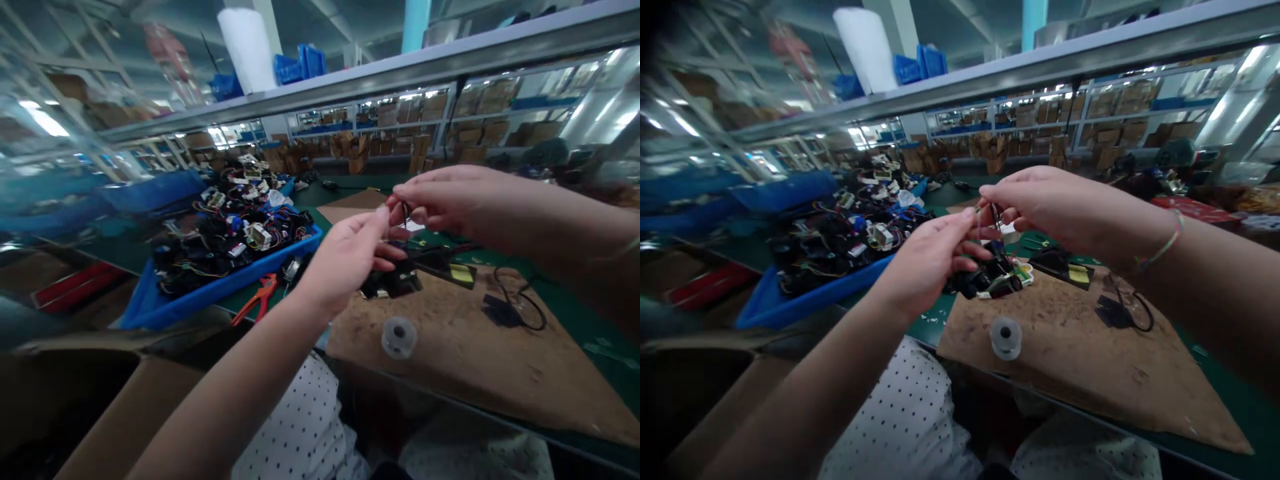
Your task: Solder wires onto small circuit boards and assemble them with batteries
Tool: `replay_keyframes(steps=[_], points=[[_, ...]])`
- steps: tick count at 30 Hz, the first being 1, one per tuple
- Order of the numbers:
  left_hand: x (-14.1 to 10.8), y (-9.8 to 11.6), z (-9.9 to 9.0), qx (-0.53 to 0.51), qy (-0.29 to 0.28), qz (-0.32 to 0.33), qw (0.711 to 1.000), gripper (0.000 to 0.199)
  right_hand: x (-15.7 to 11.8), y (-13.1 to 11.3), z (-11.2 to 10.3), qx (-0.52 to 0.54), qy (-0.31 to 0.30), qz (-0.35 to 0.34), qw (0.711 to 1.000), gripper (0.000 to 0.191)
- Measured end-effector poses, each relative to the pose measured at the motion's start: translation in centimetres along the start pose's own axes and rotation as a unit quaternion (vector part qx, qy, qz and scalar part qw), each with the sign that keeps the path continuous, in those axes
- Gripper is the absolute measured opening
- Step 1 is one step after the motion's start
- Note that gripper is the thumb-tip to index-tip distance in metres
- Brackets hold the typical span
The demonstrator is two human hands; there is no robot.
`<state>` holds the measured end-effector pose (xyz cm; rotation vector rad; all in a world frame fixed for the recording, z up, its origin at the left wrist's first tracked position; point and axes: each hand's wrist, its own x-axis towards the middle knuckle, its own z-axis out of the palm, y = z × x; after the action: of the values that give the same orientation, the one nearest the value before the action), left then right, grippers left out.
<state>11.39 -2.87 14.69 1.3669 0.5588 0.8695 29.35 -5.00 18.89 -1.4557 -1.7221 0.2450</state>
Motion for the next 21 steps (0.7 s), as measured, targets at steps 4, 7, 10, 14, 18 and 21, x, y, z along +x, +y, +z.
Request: replay_keyframes(steps=[4,7,10,14,18,21], points=[[0.4,-1.1,0.6,-0.021,0.048,0.058,0.997,0.050,-1.2,-1.4,3.5,-0.122,-0.027,-0.124,0.984,0.022],[0.6,-1.7,-0.4,-0.026,0.104,0.072,0.992,0.039,-2.6,-1.2,5.2,-0.234,0.037,-0.262,0.935,0.027],[1.4,-1.2,-2.6,-0.016,0.154,0.056,0.986,0.028,-4.1,-0.1,5.6,-0.244,0.068,-0.277,0.927,0.038],[5.0,1.0,-7.4,0.026,0.214,0.046,0.975,0.029,-6.6,3.7,5.7,-0.122,0.161,-0.160,0.966,0.029],[10.6,4.3,-13.6,0.080,0.253,0.073,0.961,0.035,-10.0,9.3,7.4,-0.071,0.214,-0.059,0.973,0.018],[13.7,6.3,-17.9,0.137,0.277,0.072,0.948,0.033,-12.4,13.0,9.1,-0.070,0.223,0.000,0.972,0.017]])
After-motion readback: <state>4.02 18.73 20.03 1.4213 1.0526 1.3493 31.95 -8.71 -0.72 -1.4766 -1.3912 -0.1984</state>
